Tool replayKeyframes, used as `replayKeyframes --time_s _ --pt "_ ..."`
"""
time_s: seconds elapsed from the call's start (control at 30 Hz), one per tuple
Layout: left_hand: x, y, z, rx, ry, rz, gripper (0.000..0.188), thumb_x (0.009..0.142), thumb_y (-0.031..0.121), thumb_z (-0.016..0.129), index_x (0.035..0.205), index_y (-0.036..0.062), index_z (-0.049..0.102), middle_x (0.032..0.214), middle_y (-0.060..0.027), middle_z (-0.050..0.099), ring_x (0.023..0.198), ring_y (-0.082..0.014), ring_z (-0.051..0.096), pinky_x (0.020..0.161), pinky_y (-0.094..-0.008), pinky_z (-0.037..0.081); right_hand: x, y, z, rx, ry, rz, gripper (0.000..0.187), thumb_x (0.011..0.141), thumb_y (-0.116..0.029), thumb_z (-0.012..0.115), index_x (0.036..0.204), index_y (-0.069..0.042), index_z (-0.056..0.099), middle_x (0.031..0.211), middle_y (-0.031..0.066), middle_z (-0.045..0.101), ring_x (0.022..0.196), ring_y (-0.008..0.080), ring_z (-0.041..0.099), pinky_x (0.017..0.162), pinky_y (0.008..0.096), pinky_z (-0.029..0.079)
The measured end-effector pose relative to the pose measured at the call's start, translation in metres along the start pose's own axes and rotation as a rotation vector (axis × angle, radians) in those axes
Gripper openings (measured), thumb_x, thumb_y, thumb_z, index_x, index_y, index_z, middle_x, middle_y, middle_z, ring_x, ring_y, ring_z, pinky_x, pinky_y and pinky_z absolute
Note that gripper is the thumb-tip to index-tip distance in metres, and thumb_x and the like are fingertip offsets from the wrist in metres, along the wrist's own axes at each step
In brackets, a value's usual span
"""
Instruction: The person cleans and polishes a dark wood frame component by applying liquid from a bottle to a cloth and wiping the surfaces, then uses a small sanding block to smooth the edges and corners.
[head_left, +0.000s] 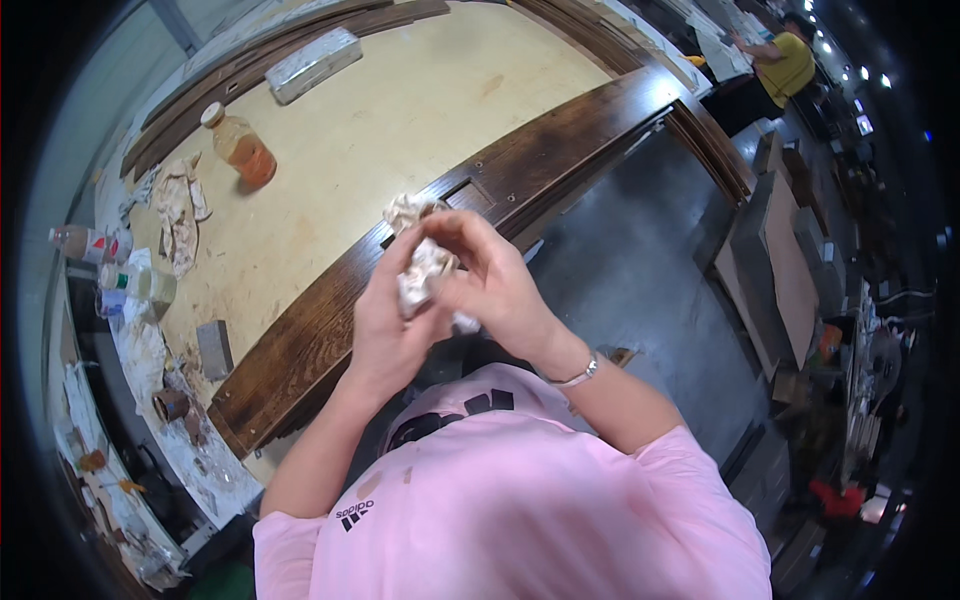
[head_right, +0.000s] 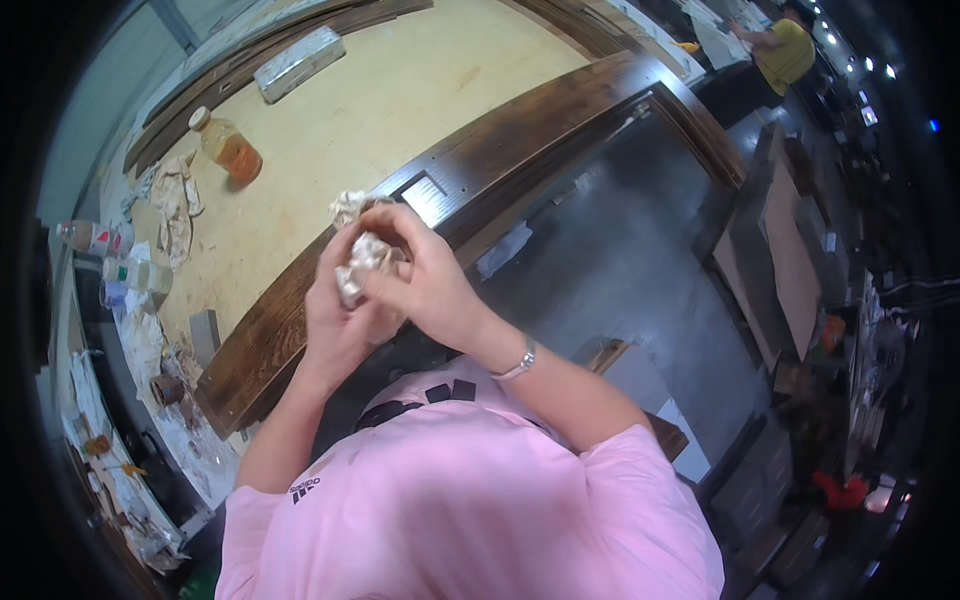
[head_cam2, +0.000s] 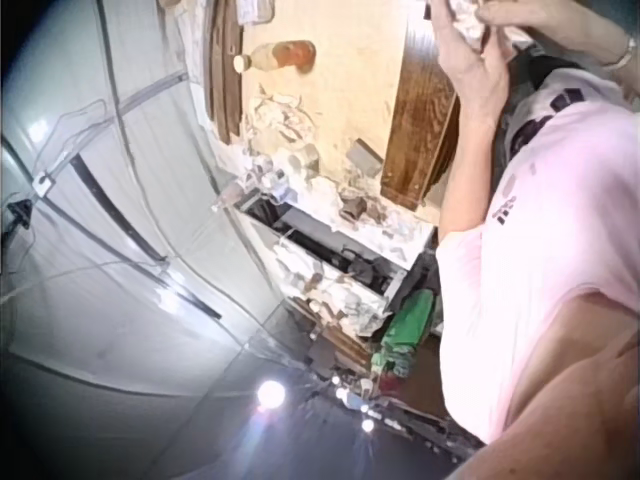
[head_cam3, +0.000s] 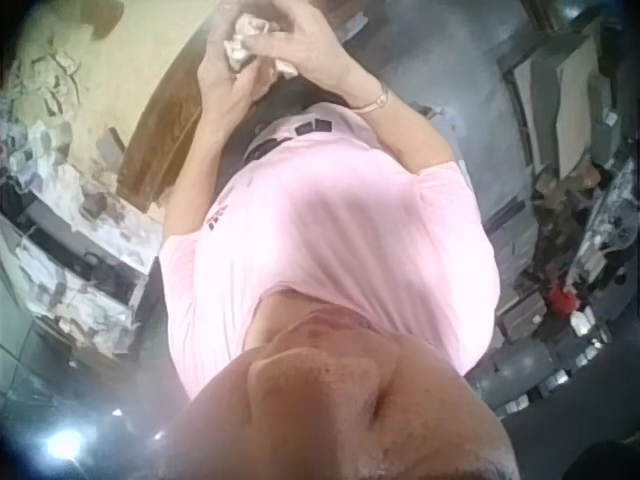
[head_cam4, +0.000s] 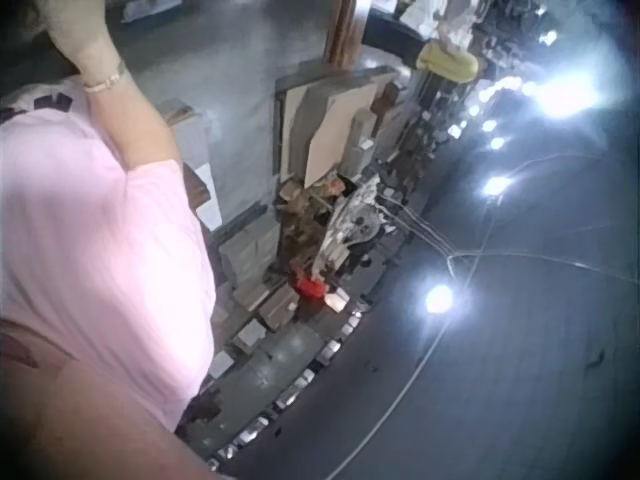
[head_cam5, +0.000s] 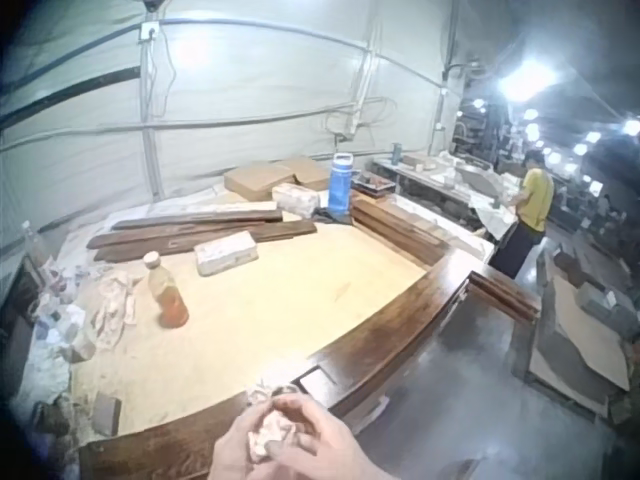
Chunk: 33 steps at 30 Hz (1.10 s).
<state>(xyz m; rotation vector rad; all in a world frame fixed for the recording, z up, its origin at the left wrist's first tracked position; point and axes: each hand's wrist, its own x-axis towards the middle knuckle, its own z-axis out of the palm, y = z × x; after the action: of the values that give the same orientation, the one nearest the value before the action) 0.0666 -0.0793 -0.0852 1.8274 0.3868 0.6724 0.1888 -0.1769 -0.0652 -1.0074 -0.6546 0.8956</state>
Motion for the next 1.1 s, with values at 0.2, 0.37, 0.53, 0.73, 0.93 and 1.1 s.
replayKeyframes --time_s 0.2,0.37,0.53,0.73,0.93,1.1 --pt "-0.066 0.025 -0.082 -0.063 0.460 -0.212 0.056 0.080 0.002 0.063 0.135 -0.0066 0.055 0.125 -0.0140 0.065 0.113 -0.0185 0.063 0.102 -0.0323 0.048 0.071 -0.055 -0.060 -1.231 -0.430 -0.351 0.077 0.062 -0.013 0.085 0.132 -0.002 0.055 0.134 0.0173 0.054 0.126 0.0331 0.052 0.105 0.0406 0.045" --pt "-0.135 0.047 -0.098 0.318 0.948 -0.342 0.052 0.074 -0.001 0.055 0.126 -0.0059 0.061 0.117 -0.0107 0.066 0.104 -0.0164 0.062 0.095 -0.0285 0.047 0.129 -0.040 -0.076 -1.481 -0.948 -0.471 0.104 0.056 -0.026 0.092 0.143 0.002 0.041 0.139 0.0238 0.051 0.129 0.0379 0.050 0.111 0.0452 0.040" --pt "-0.048 0.039 0.029 0.730 0.815 -0.253 0.043 0.074 0.005 0.080 0.115 0.0075 0.068 0.107 -0.0111 0.064 0.095 -0.0275 0.064 0.086 -0.0366 0.052 0.132 -0.028 -0.078 -1.465 -1.116 -0.329 0.102 0.054 -0.025 0.091 0.139 0.003 0.043 0.126 0.0205 0.056 0.116 0.0375 0.055 0.101 0.0438 0.044" --pt "-0.090 -0.005 0.000 1.191 0.999 -0.383 0.017 0.077 0.011 0.078 0.092 0.0076 0.071 0.100 -0.0120 0.060 0.092 -0.0314 0.059 0.078 -0.0449 0.046 0.135 -0.018 -0.080 -1.390 -1.055 -0.427 0.087 0.056 -0.022 0.087 0.129 0.004 0.048 0.108 0.0176 0.058 0.100 0.0344 0.057 0.089 0.0433 0.046" --pt "-0.055 -0.022 0.040 1.051 1.174 -0.277 0.015 0.075 0.012 0.077 0.081 0.0087 0.064 0.089 -0.0100 0.061 0.085 -0.0329 0.058 0.077 -0.0464 0.040 0.129 -0.020 -0.087 -1.382 -1.049 -0.435 0.087 0.055 -0.020 0.085 0.130 0.005 0.049 0.110 0.0178 0.058 0.101 0.0348 0.057 0.090 0.0433 0.045" --pt "-0.079 -0.040 0.026 0.470 1.357 -0.178 0.012 0.090 0.012 0.065 0.079 0.0079 0.061 0.078 -0.0084 0.061 0.066 -0.0223 0.060 0.061 -0.0392 0.046 0.126 -0.024 -0.084 -1.364 -1.050 -0.446 0.086 0.056 -0.020 0.084 0.130 0.005 0.049 0.114 0.0190 0.059 0.106 0.0351 0.057 0.094 0.0432 0.045"
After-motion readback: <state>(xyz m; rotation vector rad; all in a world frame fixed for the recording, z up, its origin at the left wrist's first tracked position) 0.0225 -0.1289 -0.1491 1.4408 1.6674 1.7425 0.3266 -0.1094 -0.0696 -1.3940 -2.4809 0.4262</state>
